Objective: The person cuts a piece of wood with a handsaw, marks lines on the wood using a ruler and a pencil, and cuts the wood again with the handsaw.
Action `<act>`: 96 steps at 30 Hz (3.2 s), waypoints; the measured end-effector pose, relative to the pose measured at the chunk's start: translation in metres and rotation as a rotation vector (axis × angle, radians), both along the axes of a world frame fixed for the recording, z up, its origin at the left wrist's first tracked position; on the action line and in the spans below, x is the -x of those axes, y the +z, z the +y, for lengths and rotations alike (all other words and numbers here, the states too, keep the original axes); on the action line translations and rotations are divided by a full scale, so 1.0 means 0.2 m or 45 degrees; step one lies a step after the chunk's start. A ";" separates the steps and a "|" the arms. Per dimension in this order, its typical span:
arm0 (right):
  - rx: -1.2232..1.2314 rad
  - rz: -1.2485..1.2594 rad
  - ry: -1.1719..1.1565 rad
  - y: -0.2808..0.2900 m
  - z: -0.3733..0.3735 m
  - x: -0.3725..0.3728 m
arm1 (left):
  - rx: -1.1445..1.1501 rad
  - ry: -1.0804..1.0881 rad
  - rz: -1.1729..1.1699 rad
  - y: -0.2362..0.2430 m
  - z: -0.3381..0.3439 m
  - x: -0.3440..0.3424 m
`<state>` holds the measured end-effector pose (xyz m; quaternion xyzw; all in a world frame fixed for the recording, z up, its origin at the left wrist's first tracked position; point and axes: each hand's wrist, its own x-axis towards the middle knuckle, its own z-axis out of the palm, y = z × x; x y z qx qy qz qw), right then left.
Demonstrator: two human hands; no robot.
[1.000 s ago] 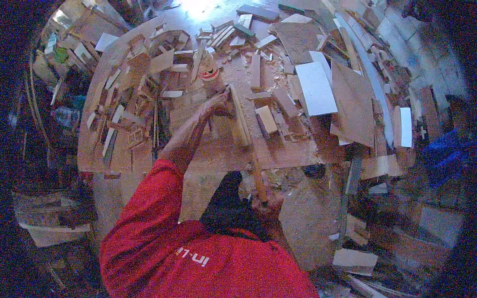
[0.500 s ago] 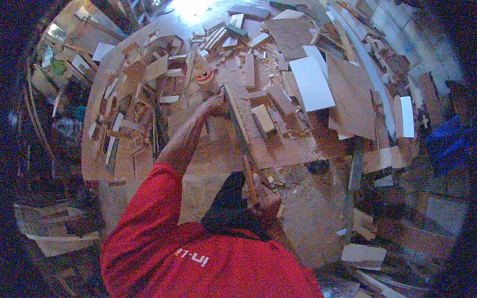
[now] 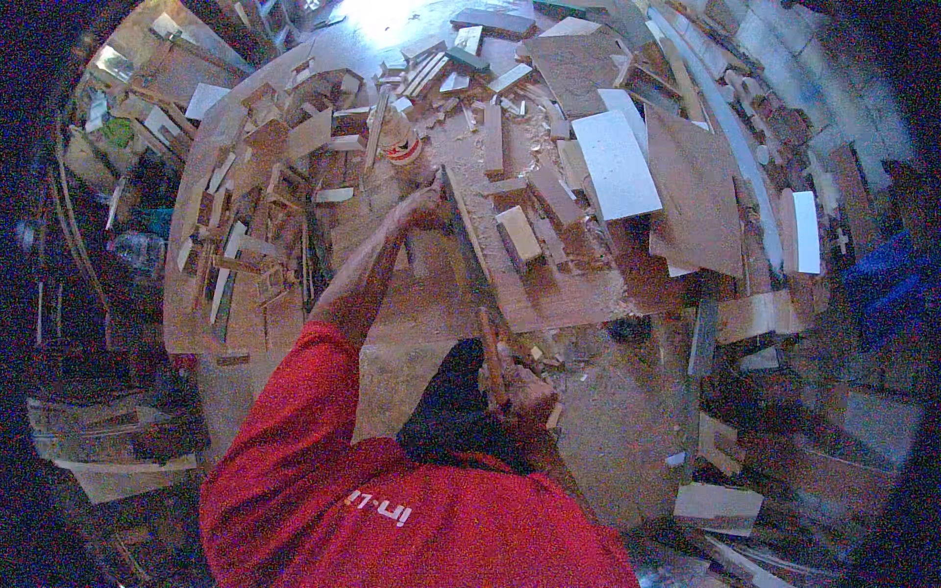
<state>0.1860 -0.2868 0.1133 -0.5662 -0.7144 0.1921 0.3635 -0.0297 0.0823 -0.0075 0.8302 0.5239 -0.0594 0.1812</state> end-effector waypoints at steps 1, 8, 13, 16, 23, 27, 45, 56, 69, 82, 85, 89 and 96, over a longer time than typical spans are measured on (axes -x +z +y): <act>0.121 0.086 -0.180 0.00 0.00 0.01 | 0.016 0.024 -0.087 -0.01 0.00 0.00; -0.051 0.161 -0.214 -0.02 0.01 0.00 | 0.114 -0.042 -0.084 0.15 -0.03 -0.04; -0.020 0.205 -0.213 0.01 0.02 -0.01 | 0.316 0.162 -0.010 0.33 -0.09 -0.08; -0.002 0.197 -0.220 0.03 0.02 -0.01 | 0.150 0.023 -0.060 0.25 -0.07 -0.04; -0.071 0.076 -0.107 0.06 0.03 -0.03 | -0.262 -0.152 -0.174 0.12 -0.07 -0.01; 0.015 0.232 -0.226 0.11 0.06 -0.01 | -0.055 -0.033 -0.093 0.26 -0.10 -0.05; 0.217 0.415 -0.277 0.05 0.08 -0.04 | -0.262 0.004 -0.107 0.27 -0.12 -0.07; -0.021 0.298 -0.291 0.07 0.12 0.01 | 0.387 0.075 -0.003 0.37 -0.09 -0.09; 0.195 0.226 -0.360 0.08 0.15 0.04 | 0.506 0.037 0.081 0.23 -0.03 -0.08; 0.204 0.060 -0.331 0.13 0.26 0.05 | -0.170 -0.142 -0.043 0.16 -0.14 -0.04; 0.229 0.091 -0.299 0.18 0.22 0.04 | -0.156 -0.114 -0.190 0.10 -0.12 -0.02; 0.533 -0.003 -0.168 0.22 0.16 0.02 | -0.302 -0.387 0.159 0.12 -0.11 -0.04; 0.355 0.137 -0.265 0.11 0.25 0.06 | -0.431 -0.336 -0.025 0.22 -0.22 -0.02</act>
